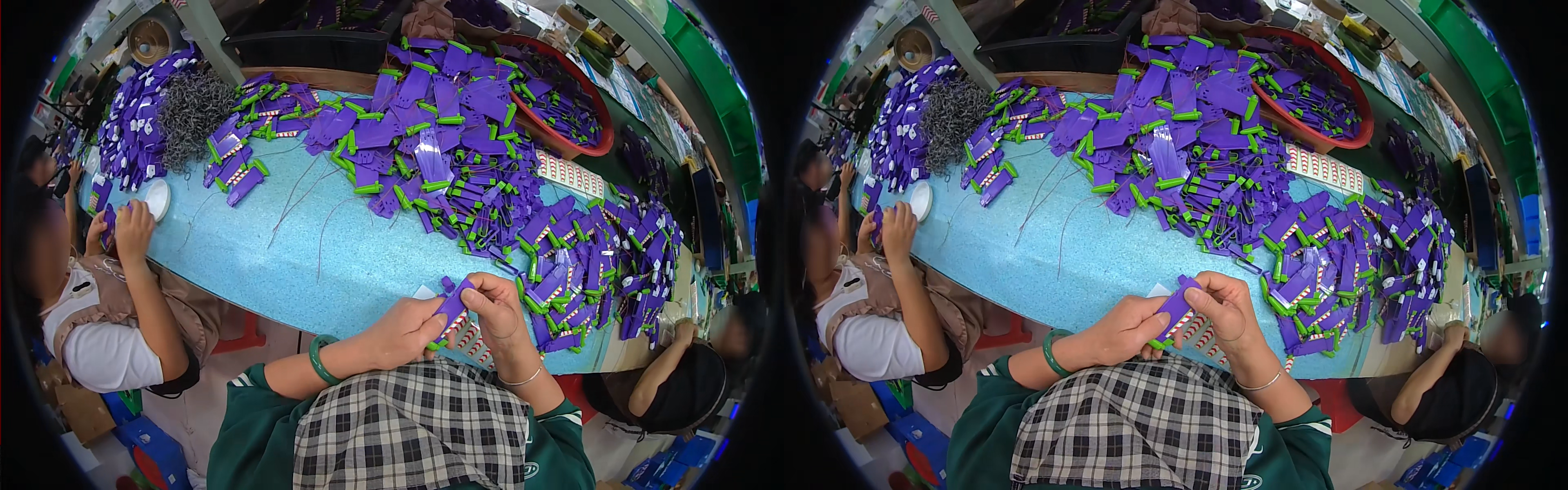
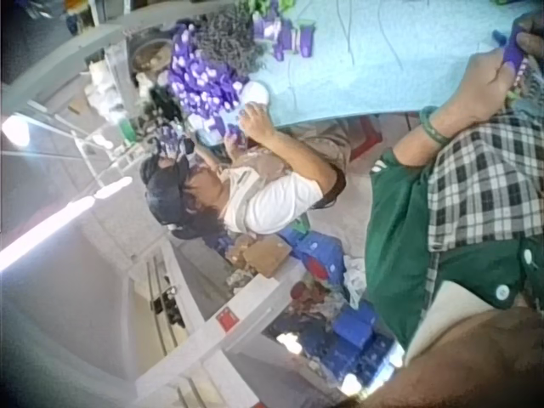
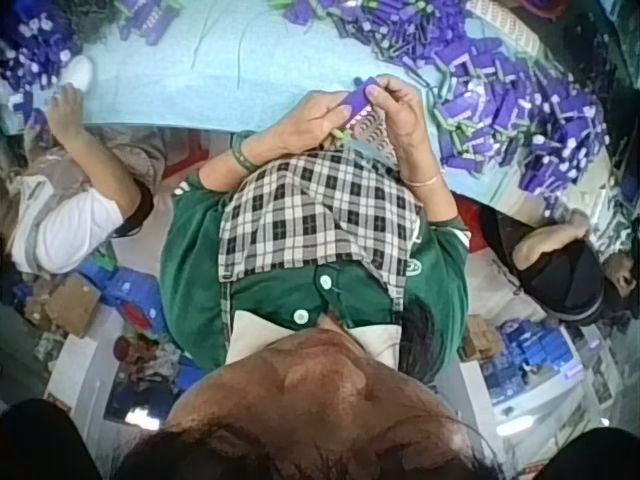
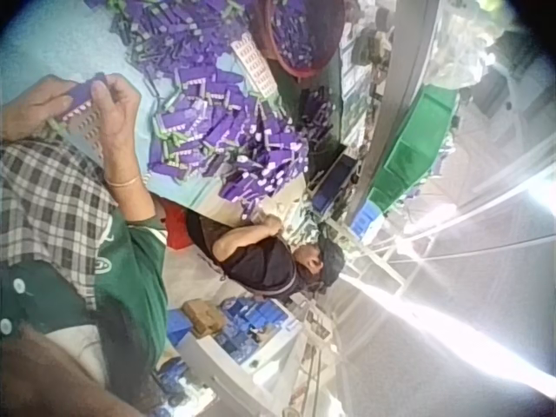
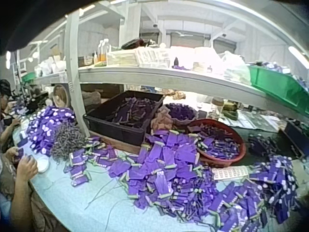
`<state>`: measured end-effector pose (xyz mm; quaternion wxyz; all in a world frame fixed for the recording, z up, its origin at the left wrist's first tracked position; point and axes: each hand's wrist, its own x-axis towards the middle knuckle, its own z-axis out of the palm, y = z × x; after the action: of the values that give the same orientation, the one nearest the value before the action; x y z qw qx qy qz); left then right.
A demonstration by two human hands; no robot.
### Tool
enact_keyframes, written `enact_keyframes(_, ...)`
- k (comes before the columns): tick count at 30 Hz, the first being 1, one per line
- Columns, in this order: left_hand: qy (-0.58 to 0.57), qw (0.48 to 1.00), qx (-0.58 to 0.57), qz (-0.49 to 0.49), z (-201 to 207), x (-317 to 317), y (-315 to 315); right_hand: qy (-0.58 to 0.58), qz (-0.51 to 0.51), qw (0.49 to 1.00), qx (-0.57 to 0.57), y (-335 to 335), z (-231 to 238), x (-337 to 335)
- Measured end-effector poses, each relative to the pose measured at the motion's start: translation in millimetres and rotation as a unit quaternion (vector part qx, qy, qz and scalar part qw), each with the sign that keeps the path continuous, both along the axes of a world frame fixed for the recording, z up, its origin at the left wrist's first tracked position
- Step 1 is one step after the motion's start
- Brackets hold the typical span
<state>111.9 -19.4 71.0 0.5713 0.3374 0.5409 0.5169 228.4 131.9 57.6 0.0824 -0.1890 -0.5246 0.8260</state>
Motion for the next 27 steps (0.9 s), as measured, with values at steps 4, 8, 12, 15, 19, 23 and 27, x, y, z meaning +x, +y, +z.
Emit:
enact_keyframes(4,0.050,0.999,0.008,0.015,-4,-1,-1,-0.010,0.000,1.000,-0.014,-4,7,-2)
enact_keyframes(8,0.168,0.982,0.070,0.051,-10,0,0,0.024,-0.015,0.989,0.147,-6,-4,3)
enact_keyframes(12,0.216,0.971,0.091,0.052,-12,1,-4,0.039,-0.026,0.948,0.315,-6,-4,5)
enact_keyframes(15,0.204,0.973,0.078,0.074,-19,8,-3,0.044,-0.039,0.925,0.375,-10,2,4)
enact_keyframes(19,0.181,0.977,0.073,0.081,-17,9,0,0.025,-0.035,0.928,0.369,-12,2,4)
enact_keyframes(23,0.189,0.975,0.091,0.080,-12,7,2,0.022,-0.019,0.971,0.236,-6,-5,6)
enact_keyframes(27,0.204,0.971,0.099,0.076,-16,5,1,0.028,-0.027,0.963,0.268,-8,-3,6)
